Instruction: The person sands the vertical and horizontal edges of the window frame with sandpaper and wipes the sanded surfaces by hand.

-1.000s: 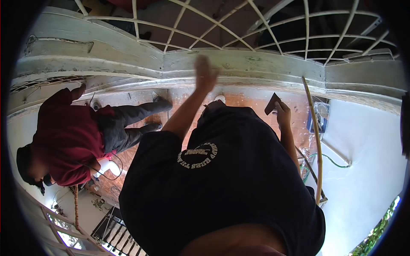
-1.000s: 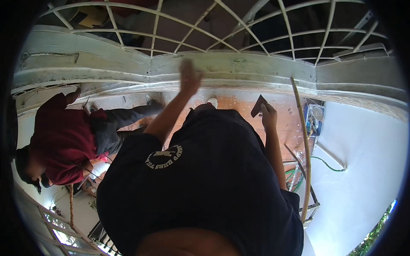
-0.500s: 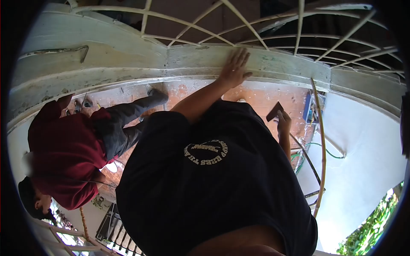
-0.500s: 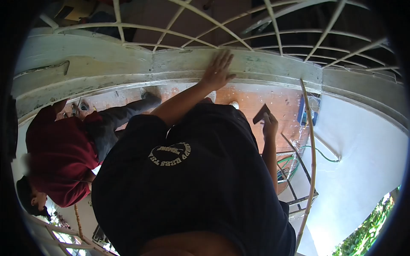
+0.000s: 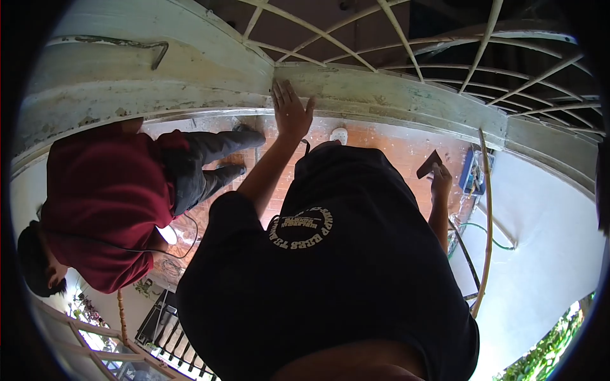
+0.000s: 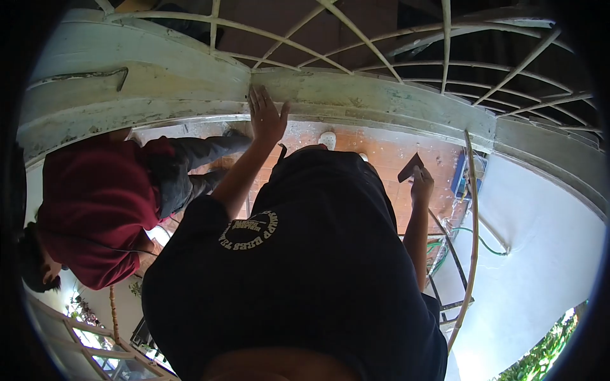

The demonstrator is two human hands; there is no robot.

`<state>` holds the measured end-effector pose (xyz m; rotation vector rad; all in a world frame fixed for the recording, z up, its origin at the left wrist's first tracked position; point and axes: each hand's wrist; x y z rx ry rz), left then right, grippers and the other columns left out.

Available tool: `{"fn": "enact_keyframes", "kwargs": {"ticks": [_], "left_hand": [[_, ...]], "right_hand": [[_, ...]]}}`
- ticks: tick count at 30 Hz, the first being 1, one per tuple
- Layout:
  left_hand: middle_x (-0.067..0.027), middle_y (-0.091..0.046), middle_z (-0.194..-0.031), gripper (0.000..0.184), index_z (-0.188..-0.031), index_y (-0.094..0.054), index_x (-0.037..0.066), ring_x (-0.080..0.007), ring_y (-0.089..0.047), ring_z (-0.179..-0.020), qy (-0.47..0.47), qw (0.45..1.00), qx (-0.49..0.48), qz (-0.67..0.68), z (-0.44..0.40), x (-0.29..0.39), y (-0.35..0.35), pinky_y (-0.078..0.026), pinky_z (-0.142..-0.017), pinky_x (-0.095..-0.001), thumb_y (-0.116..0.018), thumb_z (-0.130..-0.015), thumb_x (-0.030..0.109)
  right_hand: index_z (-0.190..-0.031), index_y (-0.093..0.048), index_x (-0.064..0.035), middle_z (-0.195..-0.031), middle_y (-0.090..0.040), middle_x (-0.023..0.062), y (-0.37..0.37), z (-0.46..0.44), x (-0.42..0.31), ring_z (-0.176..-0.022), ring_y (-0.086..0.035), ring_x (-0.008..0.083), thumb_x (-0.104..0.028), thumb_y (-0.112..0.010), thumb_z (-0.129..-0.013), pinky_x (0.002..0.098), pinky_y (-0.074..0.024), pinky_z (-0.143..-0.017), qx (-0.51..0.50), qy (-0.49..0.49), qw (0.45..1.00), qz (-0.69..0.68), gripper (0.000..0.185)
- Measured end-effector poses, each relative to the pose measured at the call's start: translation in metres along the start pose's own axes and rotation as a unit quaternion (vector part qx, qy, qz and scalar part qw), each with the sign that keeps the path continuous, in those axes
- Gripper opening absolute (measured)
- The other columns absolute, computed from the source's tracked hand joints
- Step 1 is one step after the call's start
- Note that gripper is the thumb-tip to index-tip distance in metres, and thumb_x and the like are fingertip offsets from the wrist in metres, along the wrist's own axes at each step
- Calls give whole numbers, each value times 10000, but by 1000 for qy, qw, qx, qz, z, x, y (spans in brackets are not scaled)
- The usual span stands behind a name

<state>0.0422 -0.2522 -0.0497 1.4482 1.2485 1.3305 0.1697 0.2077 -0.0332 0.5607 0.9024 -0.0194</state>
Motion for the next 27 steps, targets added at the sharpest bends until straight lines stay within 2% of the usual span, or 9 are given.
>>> {"fn": "enact_keyframes", "kwargs": {"ticks": [4,8,9,11,16,18,20,23,27], "left_hand": [[-411,-221,-1511,873,-1450,-273,-176,-513,-153,-1460,1,997,8,80,-10,28,-10,-107,-1214,-543,-509,-972,516],[-419,-199,-1517,906,-1467,-227,-172,-531,-131,-1458,-206,963,-64,159,-24,27,13,-95,-1211,-553,-474,-978,550],[-419,-199,-1517,906,-1467,-227,-172,-531,-131,-1458,-205,964,-61,158,-24,20,9,-95,-1211,-553,-474,-978,550],[-418,-183,-1523,914,-1476,-217,-162,-536,-122,-1457,15,997,-3,72,-26,8,-2,-97,-1208,-560,-466,-976,561],[-425,-178,-1517,926,-1449,-257,-183,-546,-104,-1456,-14,999,0,34,-14,27,-5,-78,-1206,-578,-486,-961,570],[-434,-149,-1520,909,-1445,-256,-185,-549,-87,-1458,-112,984,-55,124,-10,43,1,-64,-1206,-581,-502,-964,546],[-377,-264,-1521,815,-1425,-345,-147,-520,-209,-1444,-139,982,-44,119,-7,55,11,-168,-1196,-546,-542,-965,496],[-258,-537,-1369,677,-1356,-505,-39,-425,-477,-1307,-120,870,-317,358,-19,70,43,-358,-1116,-461,-668,-905,438],[-250,-538,-1350,773,-1370,-508,26,-421,-501,-1261,-171,890,-147,396,-14,103,78,-396,-1083,-463,-789,-783,443]], "right_hand": [[-903,-680,-28,-780,-605,26,-20,2,-13,-717,-602,117,-238,-623,-959,298,-554,-624,-16,33,999,5,225],[-990,-694,11,-827,-644,55,-31,5,-23,-747,-626,137,-241,-623,-957,308,-565,-648,-54,60,996,37,263],[-992,-692,17,-823,-641,55,-32,6,-23,-743,-624,136,-242,-623,-957,308,-565,-650,-48,63,996,46,270],[-966,-690,19,-814,-642,54,-33,9,-27,-750,-633,137,-243,-626,-957,303,-562,-653,-36,66,996,54,270],[-1006,-682,-17,-887,-667,51,-31,2,-28,-784,-656,142,-251,-641,-953,305,-558,-696,-71,11,997,-28,243],[-1040,-681,-2,-894,-674,63,-43,6,-51,-783,-667,159,-237,-642,-958,310,-560,-688,-93,34,992,-76,252],[-1079,-670,22,-920,-682,90,-59,11,-81,-785,-685,184,-204,-636,-964,312,-576,-689,-102,23,988,-110,256],[-1119,-651,55,-939,-681,106,-86,25,-132,-777,-691,199,-172,-634,-963,311,-594,-693,-150,33,973,-170,276],[-1148,-633,81,-952,-680,127,-117,32,-175,-790,-705,215,-153,-635,-958,319,-604,-694,-258,59,948,-178,301]]}}
Point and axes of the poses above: each hand's wrist, its own z-axis away from the middle knuckle, its own y-axis out of the back of the hand, x = y × z
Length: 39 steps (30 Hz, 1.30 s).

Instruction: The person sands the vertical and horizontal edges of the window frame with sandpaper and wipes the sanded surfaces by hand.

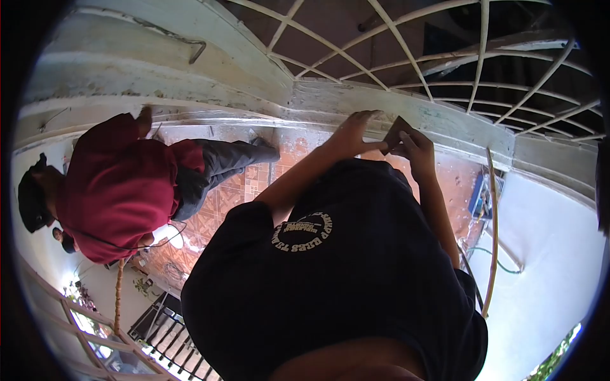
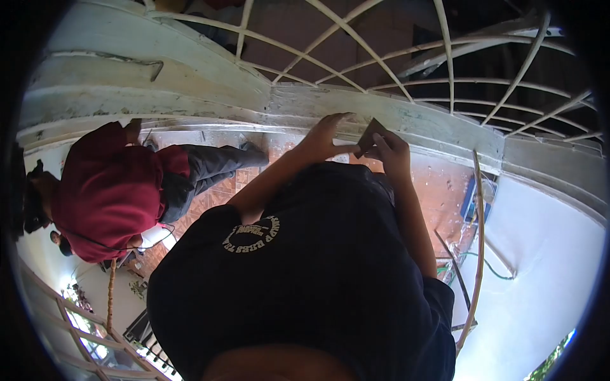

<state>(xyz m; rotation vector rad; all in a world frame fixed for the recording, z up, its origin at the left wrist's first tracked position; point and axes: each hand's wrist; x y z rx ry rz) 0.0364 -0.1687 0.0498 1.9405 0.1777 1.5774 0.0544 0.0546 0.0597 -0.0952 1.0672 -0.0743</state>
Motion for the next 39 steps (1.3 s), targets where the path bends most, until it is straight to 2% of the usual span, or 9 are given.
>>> {"fn": "enact_keyframes", "kwargs": {"ticks": [5,8,13,18,24,28,31,34,39], "left_hand": [[-220,-579,-1281,670,-1324,-538,43,-394,-563,-1201,-19,999,18,-48,-1,23,-2,-462,-1016,-459,-793,-763,305],[-222,-649,-1153,580,-1288,-562,21,-338,-679,-998,6,995,104,0,4,21,-10,-551,-856,-409,-766,-789,233],[-200,-709,-851,276,-1015,-710,13,-288,-714,-767,156,966,191,78,5,45,-17,-544,-681,-375,-721,-856,238],[-124,-732,-878,216,-1017,-735,21,-154,-688,-770,238,918,288,135,1,68,-31,-544,-701,-316,-713,-875,183],[-91,-724,-871,304,-1029,-723,11,-133,-665,-828,285,878,357,146,-3,77,-62,-539,-754,-309,-709,-910,290],[-82,-720,-1013,357,-1129,-697,41,-166,-682,-801,217,911,348,50,10,70,-39,-553,-733,-325,-780,-858,258],[-87,-711,-1112,377,-1070,-697,33,-159,-675,-751,197,856,466,-105,14,75,28,-553,-713,-316,-841,-791,242],[-83,-721,-862,284,-952,-691,23,-167,-649,-625,205,737,614,-193,-2,149,113,-509,-597,-318,-807,-829,251],[-70,-656,-868,343,-1026,-640,64,-233,-643,-686,132,584,715,-361,-18,195,195,-501,-624,-353,-792,-821,293]], "right_hand": [[-1136,-629,99,-957,-702,171,-29,-16,-16,-791,-713,230,-153,-639,-952,323,-591,-729,-85,-25,993,-78,312],[-1135,-639,82,-990,-706,160,-30,-19,-21,-851,-709,229,-177,-636,-959,333,-584,-763,-111,-19,991,-65,313],[-1129,-679,-29,-999,-697,78,-11,-27,-29,-926,-669,188,-301,-626,-974,336,-543,-825,-142,-62,985,75,316],[-1340,-492,-9,-1262,-548,148,4,-46,-42,-1083,-614,249,-384,-775,-859,387,-571,-796,-223,-38,964,143,673],[-1109,-654,-69,-963,-681,47,16,-63,-49,-832,-653,160,-273,-622,-981,343,-521,-751,-350,-117,927,69,243],[-1101,-674,-59,-907,-679,32,27,-74,-44,-752,-633,124,-240,-679,-946,276,-509,-664,-362,-125,922,52,238],[-1098,-696,-90,-891,-675,-1,44,-80,-43,-718,-611,103,-251,-674,-941,279,-493,-664,-359,-129,920,91,226],[-1086,-704,-105,-866,-674,-15,63,-80,-46,-698,-602,87,-243,-689,-928,266,-485,-643,-353,-125,921,107,211],[-1089,-701,-112,-863,-673,-16,92,-87,-37,-705,-610,88,-233,-691,-926,269,-477,-630,-348,-114,922,127,203]]}}
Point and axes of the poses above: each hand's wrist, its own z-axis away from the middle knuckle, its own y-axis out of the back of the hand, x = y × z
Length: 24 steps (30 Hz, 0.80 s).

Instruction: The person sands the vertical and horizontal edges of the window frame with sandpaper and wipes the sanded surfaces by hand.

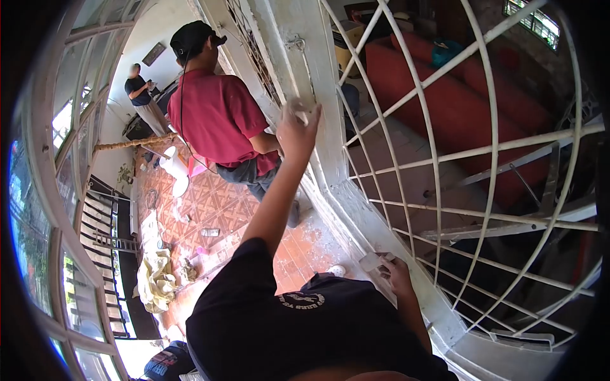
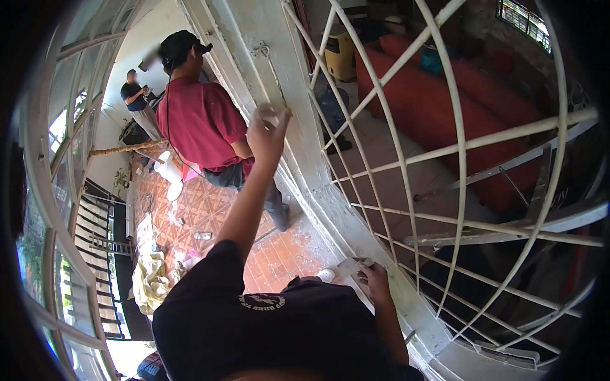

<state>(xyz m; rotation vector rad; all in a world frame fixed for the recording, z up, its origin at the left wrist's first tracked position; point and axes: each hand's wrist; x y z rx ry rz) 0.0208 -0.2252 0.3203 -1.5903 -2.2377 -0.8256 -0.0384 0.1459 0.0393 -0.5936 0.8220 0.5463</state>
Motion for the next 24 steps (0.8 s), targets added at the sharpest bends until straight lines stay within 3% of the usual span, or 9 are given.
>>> {"fn": "enact_keyframes", "kwargs": {"ticks": [1,3,7,10,11,14,16,19,24], "left_hand": [[-70,-656,-868,343,-1026,-640,64,-233,-643,-686,1,1000,-1,1,-8,3,-3,-501,-624,-353,-792,-821,293],[-69,-656,-845,307,-973,-658,80,-270,-640,-695,-93,989,103,-54,-21,5,-8,-505,-631,-379,-773,-821,321],[-76,-655,-811,159,-863,-682,106,-308,-645,-750,-114,988,77,-63,-30,-2,-6,-511,-647,-401,-737,-787,235],[-79,-653,-806,138,-867,-679,104,-315,-648,-763,-114,986,73,-101,-35,-2,0,-514,-662,-410,-713,-784,209],[-59,-674,-808,130,-815,-664,108,-275,-665,-743,-124,983,88,-103,-37,0,4,-525,-661,-383,-728,-780,217],[-58,-678,-812,128,-835,-674,104,-276,-661,-736,-177,969,113,-131,-47,-12,14,-529,-669,-384,-721,-774,207],[-69,-694,-828,112,-885,-694,100,-275,-661,-735,-178,974,96,-102,-54,-19,29,-527,-697,-384,-696,-779,139],[-62,-711,-842,105,-901,-689,99,-265,-657,-753,-250,954,107,-125,-70,-29,57,-498,-740,-381,-677,-799,79],[-58,-723,-875,94,-906,-712,76,-259,-647,-750,-314,938,89,-115,-95,-35,99,-503,-738,-355,-740,-822,107]], "right_hand": [[-1094,-698,-95,-879,-677,-5,4,1,4,-721,-617,95,-235,-699,-921,264,-482,-633,7,-3,1000,1,223],[-1100,-694,-78,-896,-681,6,10,5,8,-738,-624,102,-237,-706,-917,260,-487,-637,14,-6,1000,1,243],[-1114,-686,-70,-912,-688,15,14,19,6,-749,-636,106,-235,-700,-918,265,-492,-634,35,-5,999,-3,256],[-1117,-685,-68,-919,-692,18,15,26,1,-746,-637,105,-235,-686,-927,265,-492,-632,47,-4,999,2,252],[-1117,-686,-68,-921,-694,18,16,28,2,-741,-636,105,-236,-678,-931,265,-493,-631,49,-4,999,3,251],[-1123,-688,-69,-919,-695,17,17,30,4,-739,-639,106,-240,-666,-940,259,-486,-627,42,6,999,23,252],[-1125,-688,-67,-918,-695,18,16,31,4,-738,-642,108,-237,-664,-940,257,-483,-623,41,3,999,25,253],[-1130,-688,-62,-912,-696,20,16,32,9,-732,-647,113,-228,-662,-941,255,-478,-615,39,3,999,26,253],[-1125,-689,-56,-896,-696,28,15,38,16,-709,-653,120,-206,-661,-940,253,-474,-604,38,-7,999,18,240]]}}
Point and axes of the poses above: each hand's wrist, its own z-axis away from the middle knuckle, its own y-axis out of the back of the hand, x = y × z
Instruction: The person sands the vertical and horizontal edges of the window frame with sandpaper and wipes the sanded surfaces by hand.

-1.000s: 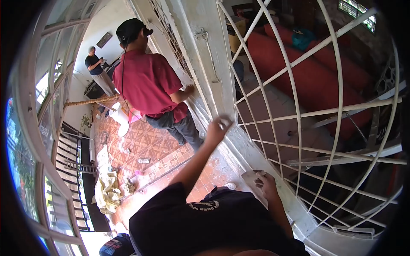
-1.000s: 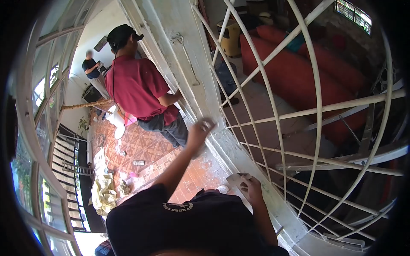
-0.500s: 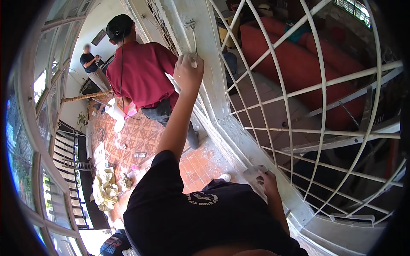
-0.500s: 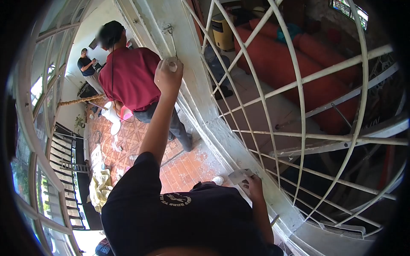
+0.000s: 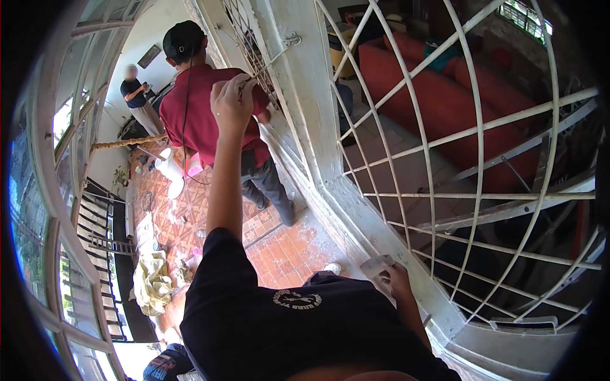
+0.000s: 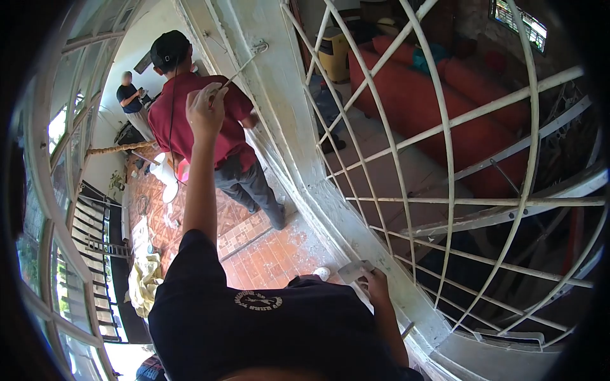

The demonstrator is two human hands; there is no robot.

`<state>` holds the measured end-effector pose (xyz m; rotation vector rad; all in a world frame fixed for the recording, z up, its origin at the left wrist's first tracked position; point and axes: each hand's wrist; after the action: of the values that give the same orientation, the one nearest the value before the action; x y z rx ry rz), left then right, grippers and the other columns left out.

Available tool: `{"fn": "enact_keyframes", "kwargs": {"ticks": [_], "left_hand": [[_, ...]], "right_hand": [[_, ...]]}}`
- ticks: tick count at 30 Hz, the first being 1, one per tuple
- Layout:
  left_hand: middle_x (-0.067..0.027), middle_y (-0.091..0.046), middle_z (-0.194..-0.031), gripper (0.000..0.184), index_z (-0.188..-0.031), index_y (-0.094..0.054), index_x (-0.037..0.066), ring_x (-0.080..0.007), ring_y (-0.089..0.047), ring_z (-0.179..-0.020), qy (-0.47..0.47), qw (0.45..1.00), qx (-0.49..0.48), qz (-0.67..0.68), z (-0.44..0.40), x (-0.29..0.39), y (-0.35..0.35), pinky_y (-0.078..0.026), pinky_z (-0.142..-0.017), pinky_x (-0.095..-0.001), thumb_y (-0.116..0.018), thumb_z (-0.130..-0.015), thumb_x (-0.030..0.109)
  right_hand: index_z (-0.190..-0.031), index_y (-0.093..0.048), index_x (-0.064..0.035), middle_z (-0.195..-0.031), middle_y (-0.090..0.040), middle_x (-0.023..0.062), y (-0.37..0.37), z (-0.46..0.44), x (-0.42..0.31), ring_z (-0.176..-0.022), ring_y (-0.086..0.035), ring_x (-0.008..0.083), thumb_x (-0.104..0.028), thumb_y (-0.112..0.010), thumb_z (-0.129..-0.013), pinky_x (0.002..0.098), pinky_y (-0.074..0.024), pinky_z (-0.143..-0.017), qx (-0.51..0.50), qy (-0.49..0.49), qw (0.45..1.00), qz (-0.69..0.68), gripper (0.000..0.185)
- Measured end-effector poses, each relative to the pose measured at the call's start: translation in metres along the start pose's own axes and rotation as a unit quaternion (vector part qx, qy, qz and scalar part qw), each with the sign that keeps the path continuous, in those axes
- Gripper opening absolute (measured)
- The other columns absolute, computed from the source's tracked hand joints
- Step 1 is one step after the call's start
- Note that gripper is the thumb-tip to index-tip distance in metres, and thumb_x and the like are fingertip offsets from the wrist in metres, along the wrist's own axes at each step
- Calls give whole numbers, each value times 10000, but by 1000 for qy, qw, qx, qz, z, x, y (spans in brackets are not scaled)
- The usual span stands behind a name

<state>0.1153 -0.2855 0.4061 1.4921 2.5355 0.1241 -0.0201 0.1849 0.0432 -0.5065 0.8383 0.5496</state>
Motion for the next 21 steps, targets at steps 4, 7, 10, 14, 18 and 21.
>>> {"fn": "enact_keyframes", "kwargs": {"ticks": [4,7,10,14,18,21], "left_hand": [[-47,-718,-857,81,-862,-717,69,-240,-627,-726,-42,999,-20,19,-8,-5,15,-492,-722,-348,-760,-802,102],[-62,-713,-847,88,-857,-714,57,-241,-615,-697,-21,998,-46,40,-12,6,26,-486,-669,-343,-772,-799,90],[-40,-677,-746,93,-845,-717,49,-183,-576,-599,25,995,-39,88,-13,18,36,-459,-585,-306,-789,-804,90],[-38,-682,-704,133,-976,-741,9,-48,-613,-614,267,915,-90,289,-7,53,43,-480,-563,-211,-762,-867,84],[-26,-673,-680,168,-1022,-736,6,-44,-623,-608,232,914,-98,319,-1,91,27,-503,-580,-205,-747,-866,67],[-35,-685,-756,177,-1049,-718,-18,-77,-671,-691,282,855,-200,387,4,110,12,-555,-620,-230,-729,-893,64]], "right_hand": [[-1120,-689,-58,-896,-699,31,2,-4,6,-705,-652,123,-204,-664,-937,267,-478,-609,14,-13,1000,11,235],[-1110,-691,-58,-905,-701,35,0,-2,5,-716,-652,127,-206,-671,-932,284,-483,-616,28,-8,1000,12,233],[-1107,-691,-58,-918,-703,39,3,-5,8,-735,-653,132,-204,-676,-927,294,-483,-623,34,-11,999,-1,232],[-1113,-690,-60,-927,-703,42,4,-5,11,-753,-653,139,-204,-676,-925,299,-483,-635,48,-16,999,-14,238],[-1123,-686,-61,-927,-701,41,-1,-4,8,-760,-655,146,-211,-673,-923,317,-487,-658,54,-16,998,-3,251],[-1126,-683,-60,-927,-700,39,-5,-6,4,-765,-656,145,-213,-671,-923,325,-489,-666,45,-16,999,-8,255]]}}
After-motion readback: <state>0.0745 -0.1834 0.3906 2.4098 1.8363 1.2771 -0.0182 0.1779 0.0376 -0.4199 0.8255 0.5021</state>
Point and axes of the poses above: each hand's wrist, its own z-axis away from the middle knuckle, its own y-axis out of the back of the hand, x = y × z
